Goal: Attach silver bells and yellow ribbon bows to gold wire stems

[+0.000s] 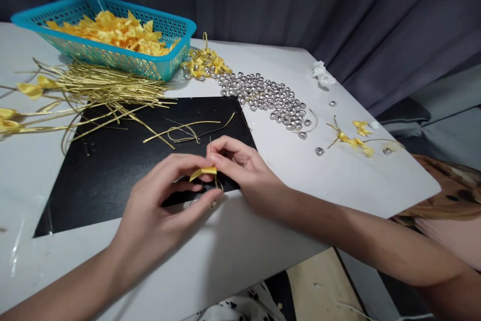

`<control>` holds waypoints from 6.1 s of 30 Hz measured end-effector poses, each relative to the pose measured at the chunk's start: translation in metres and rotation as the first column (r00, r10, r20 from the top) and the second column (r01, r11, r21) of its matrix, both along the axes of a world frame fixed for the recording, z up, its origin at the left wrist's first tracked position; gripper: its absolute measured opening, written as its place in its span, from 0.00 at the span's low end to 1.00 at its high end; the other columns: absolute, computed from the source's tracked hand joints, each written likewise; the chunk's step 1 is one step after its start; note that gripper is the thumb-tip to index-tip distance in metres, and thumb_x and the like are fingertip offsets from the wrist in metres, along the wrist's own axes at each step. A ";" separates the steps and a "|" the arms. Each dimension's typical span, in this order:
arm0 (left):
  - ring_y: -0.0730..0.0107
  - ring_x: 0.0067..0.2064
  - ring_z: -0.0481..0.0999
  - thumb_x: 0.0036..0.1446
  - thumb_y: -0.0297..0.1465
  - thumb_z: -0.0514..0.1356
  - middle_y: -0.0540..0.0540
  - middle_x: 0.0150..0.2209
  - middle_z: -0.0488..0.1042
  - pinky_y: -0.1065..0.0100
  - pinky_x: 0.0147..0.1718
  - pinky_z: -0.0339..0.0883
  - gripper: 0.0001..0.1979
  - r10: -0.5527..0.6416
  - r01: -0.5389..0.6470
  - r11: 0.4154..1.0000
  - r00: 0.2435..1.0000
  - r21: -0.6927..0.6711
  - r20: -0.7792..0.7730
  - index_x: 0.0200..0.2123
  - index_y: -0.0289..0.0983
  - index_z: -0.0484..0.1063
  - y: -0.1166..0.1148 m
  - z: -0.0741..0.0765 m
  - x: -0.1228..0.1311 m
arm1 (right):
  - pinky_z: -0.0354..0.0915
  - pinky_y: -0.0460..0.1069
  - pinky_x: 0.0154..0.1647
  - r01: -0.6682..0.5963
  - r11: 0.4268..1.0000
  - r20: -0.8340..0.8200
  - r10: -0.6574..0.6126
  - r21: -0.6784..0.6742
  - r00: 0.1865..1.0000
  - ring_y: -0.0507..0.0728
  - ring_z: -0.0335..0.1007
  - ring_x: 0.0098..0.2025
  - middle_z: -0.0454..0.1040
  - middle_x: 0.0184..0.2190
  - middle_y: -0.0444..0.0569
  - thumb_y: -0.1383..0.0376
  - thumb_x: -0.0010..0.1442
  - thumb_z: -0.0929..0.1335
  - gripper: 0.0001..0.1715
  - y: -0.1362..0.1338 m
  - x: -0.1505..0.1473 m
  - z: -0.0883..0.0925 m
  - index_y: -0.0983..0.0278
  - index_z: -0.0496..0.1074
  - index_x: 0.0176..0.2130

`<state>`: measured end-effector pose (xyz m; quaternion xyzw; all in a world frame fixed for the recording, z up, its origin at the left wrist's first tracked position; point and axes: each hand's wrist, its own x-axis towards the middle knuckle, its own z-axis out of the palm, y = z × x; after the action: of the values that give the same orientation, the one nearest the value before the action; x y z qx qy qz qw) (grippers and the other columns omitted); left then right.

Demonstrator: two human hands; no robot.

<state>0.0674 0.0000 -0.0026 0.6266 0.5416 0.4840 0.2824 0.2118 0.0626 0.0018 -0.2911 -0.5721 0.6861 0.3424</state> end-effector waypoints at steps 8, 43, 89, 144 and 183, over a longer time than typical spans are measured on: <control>0.74 0.37 0.77 0.58 0.22 0.57 0.47 0.36 0.77 0.75 0.40 0.69 0.08 -0.089 0.254 0.911 0.890 0.324 -0.447 0.41 0.36 0.70 -0.001 0.001 -0.007 | 0.52 0.45 0.33 -0.076 0.931 -0.128 0.032 -0.356 0.991 0.48 0.53 0.29 0.59 0.26 0.41 0.66 0.56 0.66 0.08 -0.011 0.005 0.012 0.65 0.62 0.28; 0.69 0.31 0.78 0.51 0.33 0.64 0.48 0.30 0.79 0.73 0.30 0.74 0.07 0.085 -0.073 0.992 0.990 -0.103 0.116 0.32 0.36 0.76 0.012 -0.002 -0.001 | 0.54 0.43 0.24 -0.017 0.969 0.192 -0.031 0.245 0.981 0.46 0.54 0.26 0.59 0.24 0.40 0.66 0.56 0.66 0.07 0.006 0.003 -0.006 0.66 0.62 0.32; 0.67 0.39 0.77 0.58 0.27 0.58 0.47 0.37 0.77 0.66 0.39 0.71 0.06 0.031 0.038 0.975 0.952 0.218 -0.304 0.40 0.40 0.71 0.008 -0.006 -0.003 | 0.58 0.45 0.42 0.060 0.994 -0.102 -0.051 0.088 0.993 0.47 0.62 0.34 0.65 0.29 0.40 0.70 0.61 0.63 0.07 0.006 0.002 0.001 0.66 0.66 0.31; 0.82 0.23 0.61 0.45 0.32 0.69 0.55 0.23 0.64 0.80 0.23 0.62 0.11 0.070 0.398 0.835 0.608 -0.380 0.791 0.25 0.37 0.69 0.018 0.008 0.014 | 0.44 0.37 0.14 0.057 0.936 -0.195 -0.132 -0.348 0.972 0.41 0.45 0.15 0.59 0.18 0.36 0.71 0.64 0.61 0.12 -0.013 0.001 0.025 0.68 0.63 0.28; 0.82 0.23 0.67 0.35 0.35 0.74 0.53 0.23 0.73 0.82 0.22 0.65 0.14 0.296 0.044 0.880 0.729 -0.473 0.618 0.25 0.34 0.77 0.020 0.005 0.013 | 0.63 0.44 0.31 -0.285 0.296 0.370 -0.287 0.911 0.883 0.51 0.72 0.38 0.76 0.37 0.50 0.67 0.66 0.59 0.14 0.022 0.023 -0.006 0.70 0.71 0.42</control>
<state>0.0799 0.0196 0.0022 0.2844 0.5425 0.5546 0.5633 0.2349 0.0850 -0.0046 -0.1866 -0.9288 0.1172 0.2980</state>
